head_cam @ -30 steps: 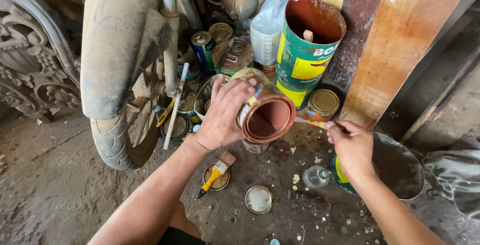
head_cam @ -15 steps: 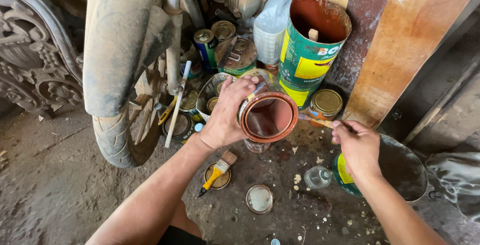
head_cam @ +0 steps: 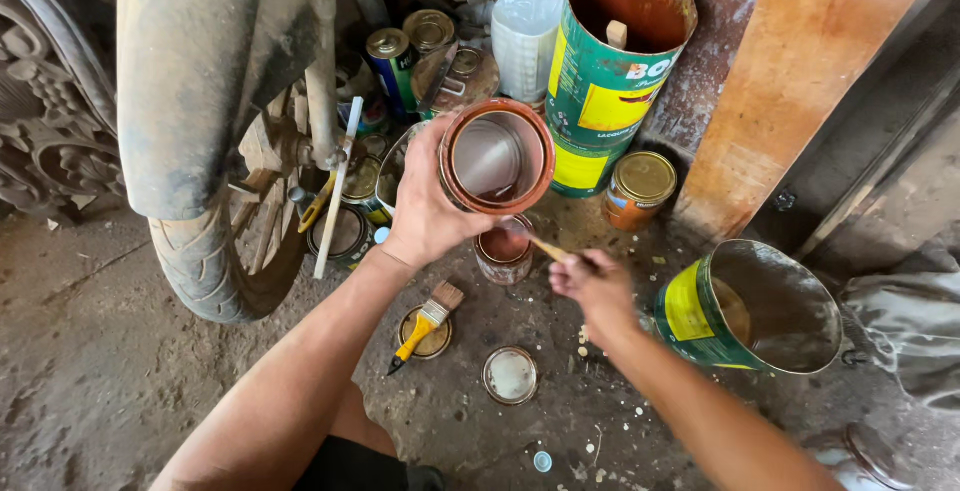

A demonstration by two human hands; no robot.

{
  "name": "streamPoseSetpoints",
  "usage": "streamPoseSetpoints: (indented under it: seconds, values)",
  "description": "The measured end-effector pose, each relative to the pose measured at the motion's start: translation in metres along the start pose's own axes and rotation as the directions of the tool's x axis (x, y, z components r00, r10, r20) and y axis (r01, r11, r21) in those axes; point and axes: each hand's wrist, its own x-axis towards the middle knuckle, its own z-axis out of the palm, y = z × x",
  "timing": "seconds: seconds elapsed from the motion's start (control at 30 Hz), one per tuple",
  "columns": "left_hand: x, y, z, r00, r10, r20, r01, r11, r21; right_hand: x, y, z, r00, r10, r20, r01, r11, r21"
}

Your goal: The person opens a can of paint and pours a liquid from a clear bottle into it, stirring the mixture with a brush. They then rearrange and organize various cans and containers on the workshop floor.

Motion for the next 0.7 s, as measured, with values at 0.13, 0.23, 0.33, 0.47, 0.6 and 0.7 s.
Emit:
streamPoseSetpoints:
  seconds: [0.13, 0.23, 0.33, 0.47, 0.6, 0.7]
  values:
    - [0.0, 0.002, 0.003, 0.995, 0.102, 0.011, -0.103, 0.995, 0.017, 0.02, 0.04, 0.01, 0.999, 0.037, -0.003, -0.037, 0.998, 0.056]
    - [0.0, 0.006, 0.005, 0.994, 0.102, 0.045, -0.102, 0.995, 0.007, 0.023, 0.04, 0.018, 0.993, 0.095, -0.072, -0.099, 0.994, -0.048]
    - [-0.002, 0.008, 0.009, 0.995, 0.079, 0.064, -0.077, 0.997, -0.033, 0.003, 0.02, 0.026, 0.973, 0.132, -0.188, -0.192, 0.916, -0.353]
    - [-0.001, 0.009, 0.019, 0.997, 0.045, 0.065, -0.037, 0.992, -0.117, -0.054, -0.041, 0.01, 0.929, -0.366, 0.057, 0.236, 0.465, -0.853]
    - [0.0, 0.014, 0.036, 0.992, 0.105, 0.068, -0.096, 0.988, -0.119, -0.122, -0.123, -0.07, 0.554, -0.729, 0.401, 0.454, -0.139, -0.88]
    - [0.0, 0.026, 0.048, 0.984, 0.148, 0.1, -0.135, 0.982, -0.131, -0.149, -0.149, -0.13, 0.671, -0.692, 0.267, 0.196, -0.181, -0.964]
